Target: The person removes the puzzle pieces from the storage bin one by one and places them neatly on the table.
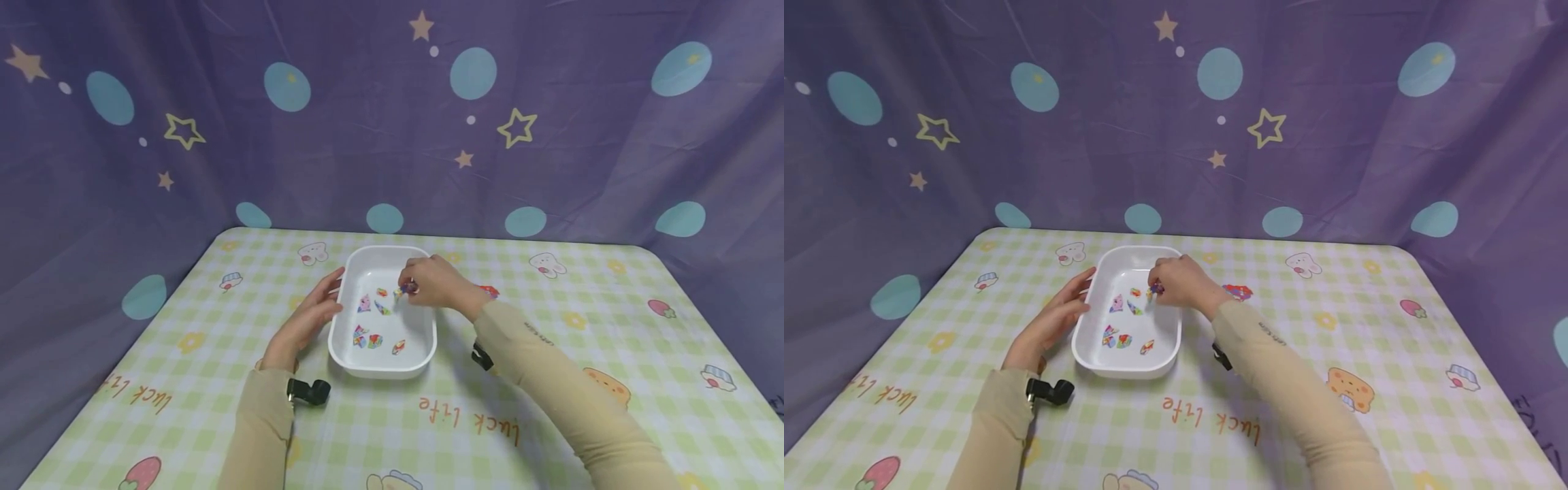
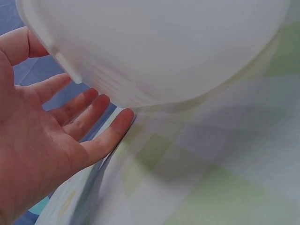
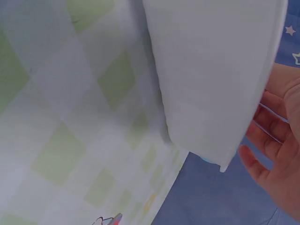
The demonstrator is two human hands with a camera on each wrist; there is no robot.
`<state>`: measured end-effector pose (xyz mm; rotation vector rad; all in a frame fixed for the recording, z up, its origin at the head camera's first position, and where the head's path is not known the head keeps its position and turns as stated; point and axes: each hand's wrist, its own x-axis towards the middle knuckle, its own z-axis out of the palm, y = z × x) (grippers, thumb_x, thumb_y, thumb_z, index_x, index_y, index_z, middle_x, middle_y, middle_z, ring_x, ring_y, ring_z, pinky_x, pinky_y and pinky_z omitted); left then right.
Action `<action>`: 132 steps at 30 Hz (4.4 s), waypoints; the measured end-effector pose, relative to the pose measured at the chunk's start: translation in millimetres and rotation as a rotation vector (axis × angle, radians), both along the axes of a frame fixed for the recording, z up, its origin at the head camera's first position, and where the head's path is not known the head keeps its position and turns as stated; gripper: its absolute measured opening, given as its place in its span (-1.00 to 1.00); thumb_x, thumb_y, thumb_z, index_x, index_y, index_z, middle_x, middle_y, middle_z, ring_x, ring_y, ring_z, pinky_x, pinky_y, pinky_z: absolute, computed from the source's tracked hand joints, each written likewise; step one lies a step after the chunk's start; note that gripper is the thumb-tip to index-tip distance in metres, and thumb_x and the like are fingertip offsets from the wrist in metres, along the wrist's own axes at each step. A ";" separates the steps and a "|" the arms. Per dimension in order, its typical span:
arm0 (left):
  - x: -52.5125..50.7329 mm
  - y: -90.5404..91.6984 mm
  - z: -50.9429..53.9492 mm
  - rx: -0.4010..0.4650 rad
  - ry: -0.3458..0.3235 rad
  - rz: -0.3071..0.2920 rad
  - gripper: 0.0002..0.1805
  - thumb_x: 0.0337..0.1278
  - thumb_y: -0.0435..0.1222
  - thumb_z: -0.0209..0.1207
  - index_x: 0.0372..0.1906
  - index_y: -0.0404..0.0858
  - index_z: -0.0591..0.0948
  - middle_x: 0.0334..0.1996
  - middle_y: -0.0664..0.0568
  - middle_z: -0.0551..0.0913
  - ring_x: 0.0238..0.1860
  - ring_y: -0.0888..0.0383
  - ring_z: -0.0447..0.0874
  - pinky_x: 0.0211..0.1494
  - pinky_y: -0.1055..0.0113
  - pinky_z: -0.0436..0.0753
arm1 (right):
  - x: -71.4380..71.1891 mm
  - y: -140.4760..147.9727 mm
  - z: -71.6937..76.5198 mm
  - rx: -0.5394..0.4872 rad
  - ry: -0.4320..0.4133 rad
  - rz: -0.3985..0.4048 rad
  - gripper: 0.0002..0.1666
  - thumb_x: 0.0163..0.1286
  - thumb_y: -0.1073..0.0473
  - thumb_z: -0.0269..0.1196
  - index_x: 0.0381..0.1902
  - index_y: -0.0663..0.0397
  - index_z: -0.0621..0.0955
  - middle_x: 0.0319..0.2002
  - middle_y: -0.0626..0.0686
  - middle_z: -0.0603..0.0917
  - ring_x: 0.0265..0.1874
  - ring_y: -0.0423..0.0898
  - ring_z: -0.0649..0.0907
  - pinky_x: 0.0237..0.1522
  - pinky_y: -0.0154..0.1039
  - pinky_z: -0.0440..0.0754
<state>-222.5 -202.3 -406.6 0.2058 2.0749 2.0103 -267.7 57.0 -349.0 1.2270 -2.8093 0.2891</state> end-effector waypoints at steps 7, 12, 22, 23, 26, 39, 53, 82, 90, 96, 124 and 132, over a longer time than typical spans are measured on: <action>-0.4 -0.1 -0.2 0.012 0.000 -0.001 -0.16 -0.03 -0.48 -0.01 0.42 -0.02 0.02 0.35 -0.13 0.08 0.34 -0.09 0.11 0.34 0.01 0.19 | 3.8 8.7 7.8 -0.063 0.008 0.004 -0.73 0.01 0.19 0.24 -0.25 -0.04 0.67 -0.35 -0.09 0.59 -0.43 -0.23 0.53 -0.14 -0.15 0.47; -1.4 -0.6 -1.5 0.012 -0.002 -0.003 -0.15 -0.03 -0.48 0.00 0.42 -0.02 0.02 0.36 -0.12 0.08 0.34 -0.09 0.11 0.34 0.02 0.18 | 2.1 17.3 7.6 -0.090 0.038 -0.001 -0.77 0.05 0.19 0.25 -0.27 -0.04 0.68 -0.35 -0.09 0.60 -0.46 -0.25 0.53 -0.23 -0.23 0.49; -1.1 -0.8 -2.1 0.010 0.002 -0.007 -0.16 -0.02 -0.47 0.01 0.42 -0.01 0.02 0.37 -0.11 0.07 0.34 -0.08 0.11 0.35 0.00 0.16 | 1.0 34.4 9.1 -0.134 0.084 0.002 -0.81 0.05 0.22 0.26 -0.31 -0.02 0.68 -0.41 -0.08 0.58 -0.56 -0.28 0.47 -0.43 -0.35 0.45; -1.0 -0.8 -2.0 0.008 0.000 -0.007 -0.16 -0.02 -0.47 0.01 0.42 0.00 0.02 0.37 -0.11 0.07 0.34 -0.08 0.11 0.35 0.00 0.16 | 0.8 36.4 9.3 -0.137 0.081 -0.003 -0.81 0.05 0.22 0.26 -0.32 -0.03 0.67 -0.42 -0.09 0.57 -0.57 -0.28 0.46 -0.43 -0.36 0.43; -1.0 -0.8 -1.8 0.005 -0.002 -0.007 -0.16 -0.01 -0.46 0.01 0.41 0.01 0.02 0.37 -0.10 0.07 0.35 -0.08 0.10 0.35 0.00 0.16 | 0.1 42.5 9.1 -0.146 0.077 -0.020 -0.81 0.05 0.22 0.26 -0.31 -0.03 0.67 -0.43 -0.09 0.56 -0.57 -0.27 0.44 -0.44 -0.36 0.41; 0.2 -0.9 0.6 -0.003 -0.002 -0.006 -0.17 0.00 -0.46 -0.01 0.42 0.00 0.00 0.38 -0.11 0.04 0.36 -0.09 0.08 0.35 -0.02 0.14 | -2.1 72.9 5.7 -0.134 0.085 -0.084 -0.79 0.07 0.21 0.25 -0.27 0.00 0.66 -0.36 -0.06 0.59 -0.55 -0.26 0.50 -0.43 -0.31 0.47; 0.6 -1.9 -1.7 0.057 0.025 -0.018 -0.18 -0.01 -0.48 -0.04 0.42 -0.07 0.01 0.34 -0.18 0.06 0.33 -0.13 0.10 0.34 -0.01 0.18 | -5.5 106.4 -15.3 -0.129 0.063 -0.163 -0.78 0.05 0.16 0.31 -0.28 0.06 0.66 -0.35 -0.02 0.60 -0.48 -0.15 0.58 -0.36 -0.18 0.54; -0.2 -2.0 -3.8 0.062 0.024 -0.025 -0.20 0.03 -0.48 -0.04 0.42 -0.08 0.00 0.35 -0.17 0.06 0.33 -0.13 0.10 0.35 -0.01 0.15 | -9.0 162.5 -45.3 -0.052 0.028 -0.331 -0.79 0.08 0.27 0.25 -0.26 0.13 0.66 -0.31 0.09 0.64 -0.27 0.06 0.62 -0.19 -0.01 0.55; 0.6 -0.6 -2.0 0.077 0.013 -0.025 -0.20 0.05 -0.51 -0.05 0.42 -0.08 -0.01 0.35 -0.17 0.05 0.34 -0.13 0.09 0.35 -0.01 0.15 | -11.2 169.7 -52.2 -0.048 0.031 -0.333 -0.80 0.07 0.28 0.26 -0.28 0.12 0.66 -0.34 0.08 0.63 -0.34 0.04 0.61 -0.22 -0.02 0.55; 6.2 2.7 9.1 0.058 0.007 -0.025 -0.21 0.06 -0.54 -0.08 0.42 -0.13 -0.03 0.36 -0.20 0.04 0.34 -0.15 0.08 0.35 -0.01 0.15 | -10.5 170.6 -54.8 -0.056 0.045 -0.327 -0.81 0.09 0.27 0.26 -0.29 0.12 0.66 -0.35 0.08 0.64 -0.37 0.05 0.62 -0.24 0.00 0.54; -0.6 -1.0 -3.3 0.058 0.019 -0.023 -0.20 0.04 -0.49 -0.05 0.42 -0.08 -0.01 0.35 -0.17 0.06 0.33 -0.13 0.10 0.35 -0.01 0.15 | -11.9 171.5 -55.5 -0.050 -0.018 -0.348 -0.79 0.10 0.24 0.23 -0.26 0.11 0.66 -0.34 0.06 0.64 -0.31 0.03 0.60 -0.17 0.02 0.50; -1.4 -1.5 -3.8 0.046 0.014 -0.014 -0.19 0.03 -0.46 -0.03 0.42 -0.06 0.00 0.36 -0.15 0.06 0.34 -0.11 0.10 0.35 -0.01 0.16 | -8.9 157.3 -45.7 -0.037 0.045 -0.355 -0.75 0.09 0.22 0.25 -0.21 0.11 0.65 -0.27 0.08 0.64 -0.28 0.05 0.63 -0.25 0.01 0.55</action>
